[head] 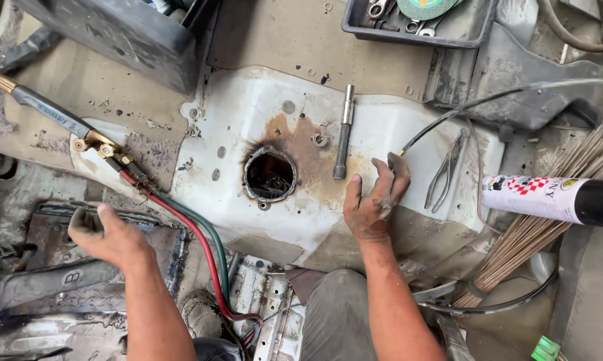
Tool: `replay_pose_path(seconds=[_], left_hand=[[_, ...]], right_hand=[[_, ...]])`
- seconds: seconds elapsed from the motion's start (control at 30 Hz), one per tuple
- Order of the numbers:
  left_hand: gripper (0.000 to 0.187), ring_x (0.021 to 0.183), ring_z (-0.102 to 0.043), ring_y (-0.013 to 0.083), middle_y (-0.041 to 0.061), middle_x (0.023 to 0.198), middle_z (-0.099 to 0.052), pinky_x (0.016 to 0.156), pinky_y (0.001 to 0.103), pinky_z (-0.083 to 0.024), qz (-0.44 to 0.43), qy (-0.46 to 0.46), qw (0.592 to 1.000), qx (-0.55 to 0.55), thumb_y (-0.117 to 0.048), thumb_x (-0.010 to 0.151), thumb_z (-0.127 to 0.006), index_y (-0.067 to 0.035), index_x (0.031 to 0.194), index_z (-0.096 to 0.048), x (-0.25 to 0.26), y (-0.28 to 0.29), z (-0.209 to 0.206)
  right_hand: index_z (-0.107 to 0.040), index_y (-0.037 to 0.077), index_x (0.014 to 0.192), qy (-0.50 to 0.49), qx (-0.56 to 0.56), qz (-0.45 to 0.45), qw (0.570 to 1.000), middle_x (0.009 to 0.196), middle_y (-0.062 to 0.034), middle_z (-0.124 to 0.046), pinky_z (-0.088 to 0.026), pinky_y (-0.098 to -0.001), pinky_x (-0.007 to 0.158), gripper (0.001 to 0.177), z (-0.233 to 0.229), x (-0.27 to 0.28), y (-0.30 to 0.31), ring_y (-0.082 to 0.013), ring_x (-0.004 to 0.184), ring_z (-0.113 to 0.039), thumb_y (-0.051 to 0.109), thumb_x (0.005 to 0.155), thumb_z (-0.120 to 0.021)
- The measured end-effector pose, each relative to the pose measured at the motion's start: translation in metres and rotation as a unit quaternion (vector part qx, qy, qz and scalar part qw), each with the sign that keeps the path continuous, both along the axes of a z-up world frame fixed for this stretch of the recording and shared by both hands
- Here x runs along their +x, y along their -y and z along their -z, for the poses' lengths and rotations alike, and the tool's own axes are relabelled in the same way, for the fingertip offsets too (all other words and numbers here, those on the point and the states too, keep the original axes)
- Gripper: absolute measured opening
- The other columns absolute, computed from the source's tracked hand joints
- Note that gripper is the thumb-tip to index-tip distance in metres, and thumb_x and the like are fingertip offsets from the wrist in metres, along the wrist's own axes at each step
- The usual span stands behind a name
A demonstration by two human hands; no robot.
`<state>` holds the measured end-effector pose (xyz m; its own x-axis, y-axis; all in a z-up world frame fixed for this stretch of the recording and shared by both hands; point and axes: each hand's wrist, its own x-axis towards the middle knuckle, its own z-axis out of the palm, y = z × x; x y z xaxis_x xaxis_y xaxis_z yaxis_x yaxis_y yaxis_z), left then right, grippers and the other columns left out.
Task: Repairing the transmission tunnel and gear shifter mechanism in a vehicle using a gas torch and various hand tools.
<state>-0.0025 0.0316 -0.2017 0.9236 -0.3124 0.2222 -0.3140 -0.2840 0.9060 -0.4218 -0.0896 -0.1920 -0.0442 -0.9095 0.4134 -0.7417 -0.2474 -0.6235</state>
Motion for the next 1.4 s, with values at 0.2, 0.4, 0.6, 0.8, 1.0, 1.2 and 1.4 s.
replay_pose_path(seconds=[0.2, 0.4, 0.6, 0.8, 1.0, 1.2, 1.4], left_hand=[[0.043, 0.126, -0.053, 0.0271, 0.017, 0.139, -0.052, 0.114, 0.040, -0.046, 0.045, 0.027, 0.999, 0.007, -0.003, 0.106, -0.058, 0.003, 0.146, -0.042, -0.090, 0.019, -0.039], [0.050, 0.129, -0.053, 0.0242, 0.016, 0.142, -0.052, 0.123, 0.040, -0.043, 0.184, 0.078, 0.980, 0.007, -0.012, 0.111, -0.064, 0.002, 0.151, -0.038, -0.113, 0.021, -0.033], [0.050, 0.134, -0.052, 0.0255, 0.015, 0.142, -0.048, 0.124, 0.042, -0.042, 0.213, 0.114, 0.969, 0.049, -0.011, 0.109, -0.069, 0.001, 0.150, -0.042, -0.115, 0.017, -0.037], [0.047, 0.130, -0.052, 0.0255, 0.016, 0.138, -0.047, 0.118, 0.042, -0.046, 0.226, 0.131, 0.962, 0.085, -0.009, 0.108, -0.067, 0.001, 0.147, -0.044, -0.119, 0.023, -0.044], [0.048, 0.135, -0.051, 0.0290, 0.018, 0.140, -0.045, 0.120, 0.042, -0.047, 0.248, 0.163, 0.946, 0.128, -0.018, 0.111, -0.064, 0.002, 0.148, -0.040, -0.132, 0.026, -0.026], [0.056, 0.141, -0.044, 0.0375, 0.026, 0.147, -0.042, 0.123, 0.050, -0.036, 0.272, 0.151, 0.933, 0.181, -0.025, 0.108, -0.061, 0.005, 0.150, -0.038, -0.161, 0.046, -0.037], [0.060, 0.146, -0.041, 0.0381, 0.025, 0.153, -0.041, 0.127, 0.051, -0.031, 0.267, 0.120, 0.939, 0.182, -0.025, 0.106, -0.062, 0.005, 0.151, -0.036, -0.176, 0.057, -0.041]], right_hand=[[-0.053, -0.004, 0.129, 0.008, -0.017, -0.008, 1.000, 0.144, -0.0292, -0.040, -0.039, -0.0576, 0.118, 0.044, 0.001, 0.000, 0.001, -0.0438, 0.138, -0.042, 0.016, 0.092, -0.066], [-0.054, -0.001, 0.127, 0.060, -0.023, -0.011, 0.998, 0.143, -0.0269, -0.042, -0.040, -0.0560, 0.119, 0.042, 0.004, -0.006, -0.002, -0.0408, 0.139, -0.044, 0.020, 0.094, -0.068], [-0.056, 0.000, 0.123, 0.061, -0.033, -0.012, 0.998, 0.142, -0.0239, -0.043, -0.040, -0.0568, 0.120, 0.037, 0.016, -0.010, -0.003, -0.0395, 0.141, -0.044, 0.023, 0.095, -0.065], [-0.058, -0.001, 0.120, 0.052, -0.038, -0.025, 0.998, 0.142, -0.0231, -0.043, -0.041, -0.0573, 0.120, 0.033, 0.017, -0.012, -0.003, -0.0384, 0.142, -0.042, 0.025, 0.099, -0.063], [-0.060, -0.001, 0.116, 0.054, -0.031, -0.020, 0.998, 0.143, -0.0224, -0.044, -0.041, -0.0563, 0.121, 0.031, 0.013, -0.011, -0.004, -0.0388, 0.142, -0.043, 0.024, 0.098, -0.064], [-0.062, 0.000, 0.113, 0.051, -0.032, -0.011, 0.998, 0.142, -0.0215, -0.046, -0.041, -0.0553, 0.120, 0.029, 0.014, -0.011, -0.003, -0.0386, 0.141, -0.045, 0.023, 0.096, -0.065], [-0.062, 0.000, 0.112, 0.064, -0.034, -0.016, 0.997, 0.142, -0.0221, -0.047, -0.043, -0.0551, 0.120, 0.028, 0.012, -0.011, -0.002, -0.0385, 0.141, -0.046, 0.021, 0.095, -0.065]])
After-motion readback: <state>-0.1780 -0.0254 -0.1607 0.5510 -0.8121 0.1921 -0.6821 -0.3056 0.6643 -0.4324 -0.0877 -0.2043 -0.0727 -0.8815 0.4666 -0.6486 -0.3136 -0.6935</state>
